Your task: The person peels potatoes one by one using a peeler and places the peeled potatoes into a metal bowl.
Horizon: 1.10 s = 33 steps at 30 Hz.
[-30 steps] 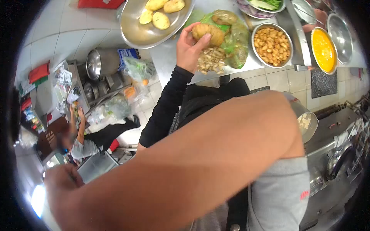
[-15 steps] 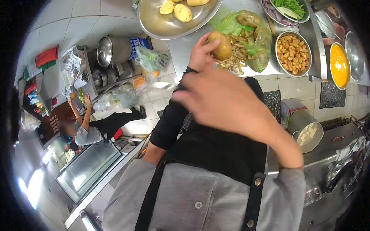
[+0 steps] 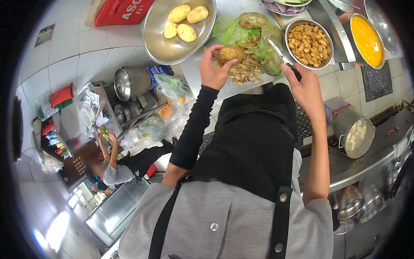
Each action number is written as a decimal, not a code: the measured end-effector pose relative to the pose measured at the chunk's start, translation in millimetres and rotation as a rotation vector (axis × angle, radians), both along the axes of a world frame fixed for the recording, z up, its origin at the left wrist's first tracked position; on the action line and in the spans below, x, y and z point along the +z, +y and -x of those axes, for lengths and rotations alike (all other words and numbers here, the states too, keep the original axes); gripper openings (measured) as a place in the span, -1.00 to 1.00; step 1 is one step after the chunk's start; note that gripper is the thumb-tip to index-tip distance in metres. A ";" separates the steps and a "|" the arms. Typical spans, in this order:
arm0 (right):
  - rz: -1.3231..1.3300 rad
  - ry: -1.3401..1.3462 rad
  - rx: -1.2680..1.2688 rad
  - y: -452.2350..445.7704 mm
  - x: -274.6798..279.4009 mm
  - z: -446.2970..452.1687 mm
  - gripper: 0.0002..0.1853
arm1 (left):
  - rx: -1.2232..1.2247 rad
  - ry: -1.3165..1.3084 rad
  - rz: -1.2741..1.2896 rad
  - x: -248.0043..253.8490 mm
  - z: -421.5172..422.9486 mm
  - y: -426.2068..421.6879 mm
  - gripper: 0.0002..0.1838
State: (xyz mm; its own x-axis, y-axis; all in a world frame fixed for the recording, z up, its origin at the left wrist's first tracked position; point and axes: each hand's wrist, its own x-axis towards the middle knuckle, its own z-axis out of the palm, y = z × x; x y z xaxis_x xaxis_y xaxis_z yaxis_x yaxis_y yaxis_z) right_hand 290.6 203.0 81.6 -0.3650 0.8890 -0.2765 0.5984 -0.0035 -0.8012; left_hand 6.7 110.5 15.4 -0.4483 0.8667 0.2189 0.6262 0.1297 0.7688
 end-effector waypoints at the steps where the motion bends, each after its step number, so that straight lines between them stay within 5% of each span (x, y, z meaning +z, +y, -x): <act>1: -0.015 0.005 0.017 -0.2 -0.3 3.9 -0.44 | 0.016 -0.010 -0.009 -7.8 -0.3 -1.4 -0.38; 3: -0.047 0.009 0.045 -1.7 -1.9 10.9 -0.45 | 0.042 -0.036 -0.028 -17.8 -2.3 -1.9 -0.39; 8: -0.014 -0.087 0.062 -10.6 -7.0 22.8 -0.45 | 0.170 -0.627 -0.153 -5.7 -3.0 -16.9 -0.35; 16: 0.008 -0.022 0.161 -24.3 -4.5 47.4 -0.50 | -0.041 -1.972 -0.196 17.6 21.4 -38.2 -0.29; 20: -0.082 0.171 0.231 -37.0 -4.1 70.1 -0.60 | 0.090 -1.930 -0.033 -3.6 14.1 -35.3 -0.36; 25: -0.120 0.055 0.331 -47.3 -1.4 83.8 -0.55 | 0.340 -1.800 0.097 24.4 -7.7 -22.1 -0.39; 31: -0.179 0.056 0.391 -59.1 1.4 87.6 -0.51 | 0.111 -1.877 0.129 22.1 -5.5 -29.6 -0.38; 33: -0.175 0.016 0.448 -60.6 0.7 86.8 -0.52 | 0.224 -1.836 0.134 29.4 -10.4 -29.0 -0.38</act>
